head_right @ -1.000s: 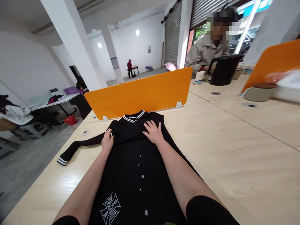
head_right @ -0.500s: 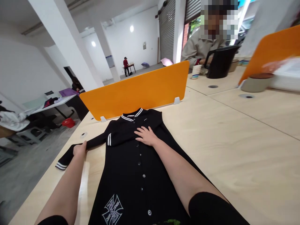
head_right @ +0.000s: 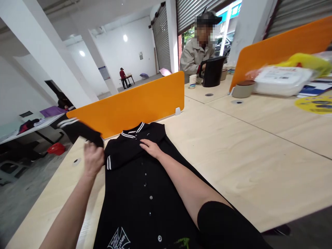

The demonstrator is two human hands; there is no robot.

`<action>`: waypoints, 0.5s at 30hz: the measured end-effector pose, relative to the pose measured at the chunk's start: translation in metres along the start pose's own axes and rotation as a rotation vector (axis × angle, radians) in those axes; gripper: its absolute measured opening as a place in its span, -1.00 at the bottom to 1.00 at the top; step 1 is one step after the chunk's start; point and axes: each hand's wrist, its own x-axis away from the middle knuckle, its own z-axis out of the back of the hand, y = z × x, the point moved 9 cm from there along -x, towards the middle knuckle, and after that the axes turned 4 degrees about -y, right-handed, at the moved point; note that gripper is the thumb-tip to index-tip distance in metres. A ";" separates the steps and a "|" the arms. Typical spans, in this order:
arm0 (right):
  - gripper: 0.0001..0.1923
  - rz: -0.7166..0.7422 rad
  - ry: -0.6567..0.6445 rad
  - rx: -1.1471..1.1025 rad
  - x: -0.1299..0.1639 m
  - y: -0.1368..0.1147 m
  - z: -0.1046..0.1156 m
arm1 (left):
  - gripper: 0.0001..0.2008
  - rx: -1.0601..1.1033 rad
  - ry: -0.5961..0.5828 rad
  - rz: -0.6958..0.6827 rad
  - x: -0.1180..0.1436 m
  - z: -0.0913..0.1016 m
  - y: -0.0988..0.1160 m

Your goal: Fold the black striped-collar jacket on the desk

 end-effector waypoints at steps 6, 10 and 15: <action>-0.44 -0.206 0.220 -0.668 -0.001 0.034 0.028 | -0.72 -0.180 -0.321 -0.256 0.031 -0.091 0.063; -0.49 -0.310 0.188 -0.790 0.002 0.038 0.033 | -0.66 -0.101 -0.231 -0.151 0.024 -0.089 0.028; -0.54 -0.160 -0.126 -0.244 0.001 -0.016 0.027 | -0.56 -0.230 -0.309 0.006 0.014 -0.095 -0.020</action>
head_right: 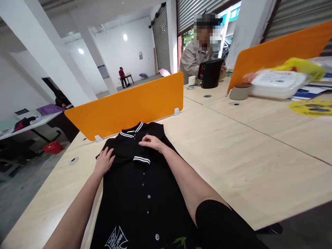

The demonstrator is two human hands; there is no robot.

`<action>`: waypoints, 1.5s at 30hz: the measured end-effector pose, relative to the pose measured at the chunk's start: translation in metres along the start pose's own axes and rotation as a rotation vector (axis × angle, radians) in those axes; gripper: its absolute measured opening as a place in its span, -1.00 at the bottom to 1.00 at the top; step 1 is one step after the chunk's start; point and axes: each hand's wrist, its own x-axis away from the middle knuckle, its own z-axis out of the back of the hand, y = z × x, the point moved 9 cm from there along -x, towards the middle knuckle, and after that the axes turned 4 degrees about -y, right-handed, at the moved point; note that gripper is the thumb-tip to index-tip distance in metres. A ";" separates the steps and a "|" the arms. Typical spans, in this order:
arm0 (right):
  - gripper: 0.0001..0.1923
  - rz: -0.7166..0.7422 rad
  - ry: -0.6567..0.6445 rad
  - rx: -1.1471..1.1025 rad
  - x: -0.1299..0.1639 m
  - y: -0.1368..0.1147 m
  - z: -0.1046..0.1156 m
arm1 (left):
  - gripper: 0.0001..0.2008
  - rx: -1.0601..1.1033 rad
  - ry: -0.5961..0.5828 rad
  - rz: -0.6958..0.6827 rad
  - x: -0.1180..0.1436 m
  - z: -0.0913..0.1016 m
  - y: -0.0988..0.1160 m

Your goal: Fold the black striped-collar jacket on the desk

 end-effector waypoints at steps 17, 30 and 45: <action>-0.85 -0.299 0.643 0.219 0.017 0.027 0.086 | -0.32 0.079 0.044 0.135 0.005 -0.023 -0.018; -0.71 -0.036 0.491 0.507 0.000 0.010 0.037 | -0.44 0.025 -0.124 0.011 -0.003 -0.017 0.016; -0.66 0.215 0.422 0.996 0.016 -0.050 0.010 | -0.47 0.038 0.015 0.014 -0.012 0.010 0.029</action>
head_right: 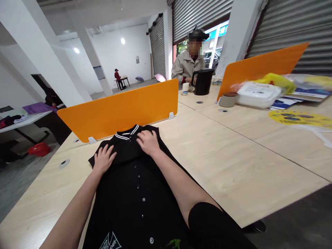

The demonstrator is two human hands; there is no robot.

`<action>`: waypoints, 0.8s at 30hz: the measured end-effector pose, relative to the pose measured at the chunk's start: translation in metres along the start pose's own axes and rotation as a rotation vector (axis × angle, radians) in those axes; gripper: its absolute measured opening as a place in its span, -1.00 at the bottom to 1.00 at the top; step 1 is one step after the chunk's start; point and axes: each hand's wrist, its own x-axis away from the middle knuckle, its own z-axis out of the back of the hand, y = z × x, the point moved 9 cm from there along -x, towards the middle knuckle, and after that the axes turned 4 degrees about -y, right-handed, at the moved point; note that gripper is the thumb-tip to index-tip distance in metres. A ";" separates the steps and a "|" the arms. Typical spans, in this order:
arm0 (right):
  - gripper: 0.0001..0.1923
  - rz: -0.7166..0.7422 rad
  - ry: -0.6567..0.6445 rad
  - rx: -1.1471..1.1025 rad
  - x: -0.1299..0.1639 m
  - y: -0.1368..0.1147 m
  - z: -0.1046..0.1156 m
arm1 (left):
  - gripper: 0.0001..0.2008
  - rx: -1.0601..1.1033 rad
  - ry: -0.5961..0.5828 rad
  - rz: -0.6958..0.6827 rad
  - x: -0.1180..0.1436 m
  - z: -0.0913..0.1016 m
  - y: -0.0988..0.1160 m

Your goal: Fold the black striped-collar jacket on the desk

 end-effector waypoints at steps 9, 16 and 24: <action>-0.53 -0.093 -0.335 0.158 0.014 0.038 -0.074 | -0.47 -0.071 -0.050 0.014 0.007 -0.013 0.001; -0.73 -0.145 -0.083 0.093 0.006 0.040 -0.039 | -0.49 -0.040 -0.028 0.169 0.003 -0.010 -0.036; -0.58 -0.163 -0.042 0.216 0.011 0.044 -0.034 | -0.47 0.012 -0.097 0.084 -0.001 -0.024 -0.015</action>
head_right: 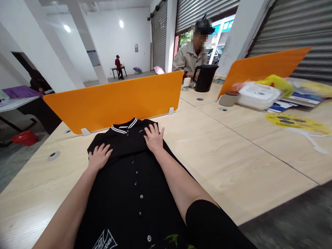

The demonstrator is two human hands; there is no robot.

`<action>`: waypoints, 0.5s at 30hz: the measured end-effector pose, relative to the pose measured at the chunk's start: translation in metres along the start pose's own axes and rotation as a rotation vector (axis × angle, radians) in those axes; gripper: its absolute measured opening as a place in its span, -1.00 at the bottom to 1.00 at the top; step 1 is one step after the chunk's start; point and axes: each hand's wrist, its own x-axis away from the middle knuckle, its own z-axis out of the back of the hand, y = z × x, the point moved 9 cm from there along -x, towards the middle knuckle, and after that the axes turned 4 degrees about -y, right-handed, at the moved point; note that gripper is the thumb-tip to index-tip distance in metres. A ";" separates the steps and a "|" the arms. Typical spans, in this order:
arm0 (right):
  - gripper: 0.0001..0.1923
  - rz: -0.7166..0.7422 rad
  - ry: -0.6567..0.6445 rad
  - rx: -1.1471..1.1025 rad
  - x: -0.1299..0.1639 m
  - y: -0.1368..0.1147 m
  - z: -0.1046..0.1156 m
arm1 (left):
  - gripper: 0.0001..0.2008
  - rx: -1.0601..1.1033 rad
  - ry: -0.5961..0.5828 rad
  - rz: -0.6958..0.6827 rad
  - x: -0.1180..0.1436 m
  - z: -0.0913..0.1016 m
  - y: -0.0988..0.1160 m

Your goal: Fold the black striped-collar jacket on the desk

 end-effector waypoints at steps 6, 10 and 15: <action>-0.51 0.052 -0.296 -0.002 0.007 -0.001 -0.048 | -0.47 0.050 -0.046 0.028 -0.002 -0.014 -0.003; -0.53 0.050 -0.277 -0.004 0.000 -0.002 -0.045 | -0.45 0.004 -0.062 0.096 0.002 -0.003 0.002; -0.43 0.048 -0.438 -0.067 0.007 -0.004 -0.023 | -0.44 -0.059 0.036 -0.080 0.069 0.032 0.048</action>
